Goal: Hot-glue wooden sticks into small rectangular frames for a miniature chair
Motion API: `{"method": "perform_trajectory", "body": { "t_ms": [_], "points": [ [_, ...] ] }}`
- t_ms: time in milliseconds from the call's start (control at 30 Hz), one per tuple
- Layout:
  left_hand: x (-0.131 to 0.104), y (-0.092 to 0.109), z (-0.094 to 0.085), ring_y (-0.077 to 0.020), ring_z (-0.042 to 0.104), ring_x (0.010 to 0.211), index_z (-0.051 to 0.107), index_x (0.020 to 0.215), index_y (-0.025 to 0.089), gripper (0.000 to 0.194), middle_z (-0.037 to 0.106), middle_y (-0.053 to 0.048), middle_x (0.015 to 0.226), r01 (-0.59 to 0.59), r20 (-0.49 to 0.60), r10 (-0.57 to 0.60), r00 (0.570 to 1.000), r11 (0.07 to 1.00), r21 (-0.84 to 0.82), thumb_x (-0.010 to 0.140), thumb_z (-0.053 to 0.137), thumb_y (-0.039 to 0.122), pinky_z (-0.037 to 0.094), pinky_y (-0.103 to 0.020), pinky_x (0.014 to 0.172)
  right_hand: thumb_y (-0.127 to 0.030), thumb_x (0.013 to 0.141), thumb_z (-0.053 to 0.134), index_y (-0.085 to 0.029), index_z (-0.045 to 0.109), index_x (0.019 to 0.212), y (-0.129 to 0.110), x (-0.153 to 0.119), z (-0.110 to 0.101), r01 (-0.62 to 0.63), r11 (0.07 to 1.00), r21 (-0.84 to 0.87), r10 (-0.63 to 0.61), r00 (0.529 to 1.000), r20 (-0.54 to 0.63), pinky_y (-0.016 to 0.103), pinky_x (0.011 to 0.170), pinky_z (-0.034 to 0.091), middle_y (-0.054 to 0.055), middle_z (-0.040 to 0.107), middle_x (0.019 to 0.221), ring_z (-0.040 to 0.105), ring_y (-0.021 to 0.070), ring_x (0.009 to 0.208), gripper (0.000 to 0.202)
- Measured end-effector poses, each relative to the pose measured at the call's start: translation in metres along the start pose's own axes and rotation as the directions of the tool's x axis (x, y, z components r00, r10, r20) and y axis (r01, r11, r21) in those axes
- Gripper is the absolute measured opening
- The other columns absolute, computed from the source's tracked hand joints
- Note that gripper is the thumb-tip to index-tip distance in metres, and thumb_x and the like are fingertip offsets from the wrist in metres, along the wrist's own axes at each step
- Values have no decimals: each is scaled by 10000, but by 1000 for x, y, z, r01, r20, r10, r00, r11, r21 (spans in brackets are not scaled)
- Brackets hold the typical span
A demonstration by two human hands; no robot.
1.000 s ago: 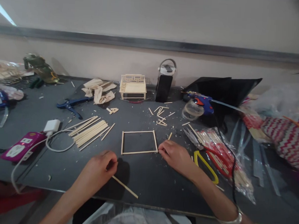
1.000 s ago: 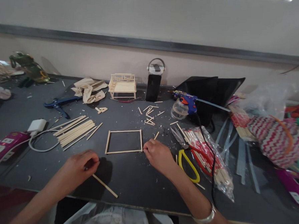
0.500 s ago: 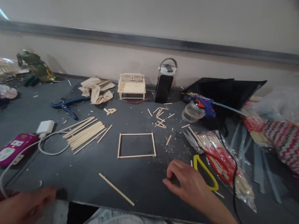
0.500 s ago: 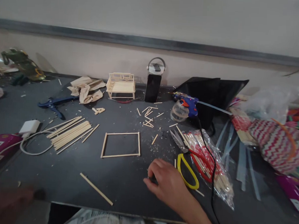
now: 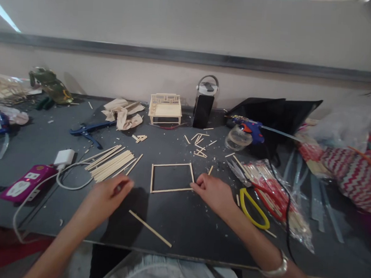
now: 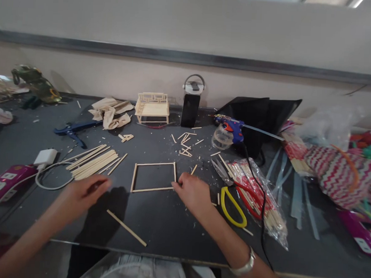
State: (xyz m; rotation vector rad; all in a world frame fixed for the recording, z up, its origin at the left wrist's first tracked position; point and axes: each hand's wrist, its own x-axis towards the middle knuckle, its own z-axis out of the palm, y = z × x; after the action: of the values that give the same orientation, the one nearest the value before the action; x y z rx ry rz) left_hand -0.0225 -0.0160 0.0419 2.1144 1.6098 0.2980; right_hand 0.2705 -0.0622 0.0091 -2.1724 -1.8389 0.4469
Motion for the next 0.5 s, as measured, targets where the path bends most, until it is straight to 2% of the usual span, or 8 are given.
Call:
{"method": "perform_trajectory", "body": {
  "t_ms": [100, 233, 333, 500],
  "points": [
    [27, 21, 16, -225, 621, 724, 622, 997, 159, 366, 661, -58, 762, 1, -40, 0, 999, 1000, 21, 828, 489, 455, 438, -297, 642, -285, 779, 609, -213, 608, 630, -6, 8, 1, -43, 999, 17, 43, 999, -13, 228, 526, 305, -6, 660, 626, 596, 140, 597, 166],
    [39, 26, 31, -233, 606, 693, 614, 997, 151, 379, 645, -58, 736, -25, -43, 23, 999, 998, -57, 815, 516, 468, 426, -316, 634, -278, 784, 580, -211, 605, 667, -11, 0, -7, -103, 993, 61, 108, 989, -99, 233, 554, 334, -6, 664, 639, 606, 145, 610, 137],
    [34, 27, 29, -205, 602, 662, 598, 969, 176, 373, 632, -28, 703, -54, -30, 49, 998, 979, -194, 854, 455, 500, 437, -293, 616, -288, 802, 572, -212, 597, 700, -19, -12, -11, -90, 990, 106, 105, 984, -144, 232, 585, 364, -15, 666, 656, 617, 142, 627, 129],
    [12, 30, 8, -144, 551, 566, 549, 715, 196, 395, 554, 20, 588, -80, 22, 99, 995, 903, -421, 894, 388, 510, 451, -241, 569, -336, 886, 517, -229, 611, 798, -29, -18, -2, 45, 984, 173, -16, 987, -161, 212, 632, 411, -26, 685, 732, 637, 123, 685, 168]
  ]
}}
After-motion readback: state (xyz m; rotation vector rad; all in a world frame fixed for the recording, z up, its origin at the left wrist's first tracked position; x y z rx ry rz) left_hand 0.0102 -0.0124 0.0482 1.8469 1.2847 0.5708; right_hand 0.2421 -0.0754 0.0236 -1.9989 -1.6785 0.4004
